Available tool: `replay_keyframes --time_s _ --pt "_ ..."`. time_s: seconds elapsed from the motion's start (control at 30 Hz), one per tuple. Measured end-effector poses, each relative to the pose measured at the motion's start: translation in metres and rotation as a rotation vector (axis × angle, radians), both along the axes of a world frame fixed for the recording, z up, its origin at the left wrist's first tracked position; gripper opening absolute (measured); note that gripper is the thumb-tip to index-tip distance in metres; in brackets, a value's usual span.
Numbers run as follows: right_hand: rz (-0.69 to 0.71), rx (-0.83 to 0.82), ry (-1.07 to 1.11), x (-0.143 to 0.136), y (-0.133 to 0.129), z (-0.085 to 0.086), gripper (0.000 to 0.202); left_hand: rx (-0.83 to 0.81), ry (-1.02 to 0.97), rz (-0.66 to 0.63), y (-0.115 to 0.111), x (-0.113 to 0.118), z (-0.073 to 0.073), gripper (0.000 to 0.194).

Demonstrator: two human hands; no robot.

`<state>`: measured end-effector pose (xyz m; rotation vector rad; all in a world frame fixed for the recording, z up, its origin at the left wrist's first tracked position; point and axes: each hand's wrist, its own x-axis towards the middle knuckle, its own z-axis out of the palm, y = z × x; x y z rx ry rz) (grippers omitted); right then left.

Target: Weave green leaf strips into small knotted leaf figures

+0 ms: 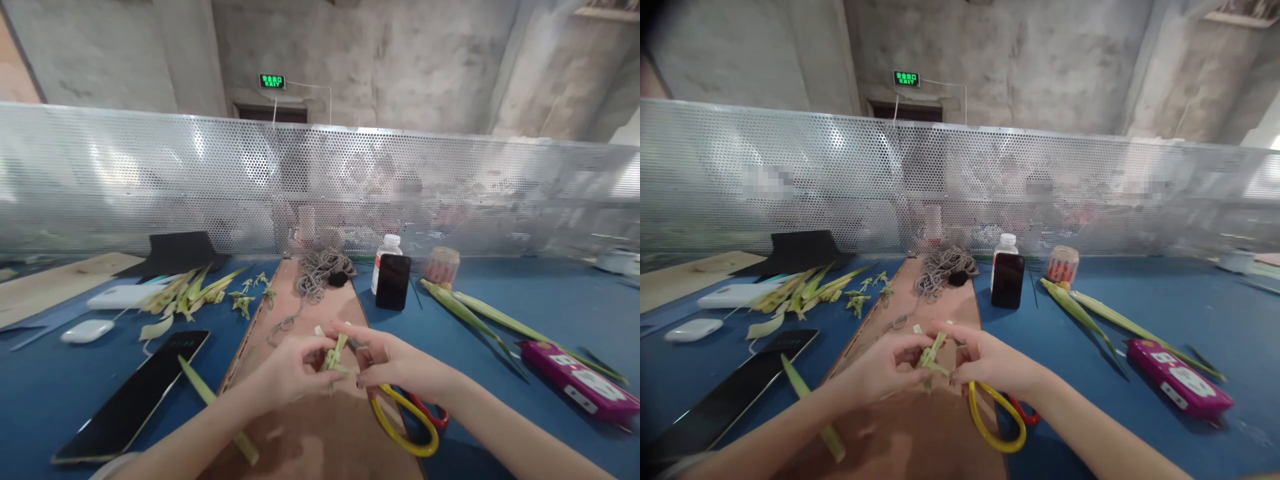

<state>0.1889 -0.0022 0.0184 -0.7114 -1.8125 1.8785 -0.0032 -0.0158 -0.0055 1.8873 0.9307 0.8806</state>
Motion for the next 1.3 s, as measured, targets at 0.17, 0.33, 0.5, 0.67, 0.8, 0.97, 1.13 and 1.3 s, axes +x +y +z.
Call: replay_keyframes --time_s 0.17,0.33,0.5,0.67,0.8,0.97,1.13,1.3 --pt "-0.11 0.123 0.034 -0.007 -0.002 -0.011 0.06 -0.004 -0.035 -0.062 0.0 -0.001 0.0 0.033" --pt "-0.092 0.089 0.098 -0.011 -0.003 -0.019 0.063 0.159 0.062 -0.046 0.001 -0.002 0.001 0.035" --pt "-0.118 0.065 0.107 -0.014 -0.005 -0.016 0.062 0.158 0.09 -0.049 0.0 -0.002 0.005 0.032" --pt "-0.128 0.022 0.122 -0.013 -0.007 -0.012 0.062 0.049 0.081 -0.046 -0.002 0.0 0.004 0.025" --pt "-0.079 -0.003 0.118 -0.012 -0.007 -0.008 0.06 0.038 0.082 -0.065 -0.004 0.002 0.006 0.021" --pt "-0.048 -0.006 0.153 -0.012 -0.007 -0.008 0.057 0.085 0.123 -0.064 -0.005 0.001 0.01 0.017" --pt "-0.063 0.013 0.102 -0.009 -0.006 -0.008 0.068 0.033 0.083 -0.036 -0.002 -0.001 0.005 0.018" --pt "-0.049 0.104 0.048 -0.009 -0.01 -0.011 0.079 -0.032 0.017 0.02 -0.003 0.003 0.0 0.015"
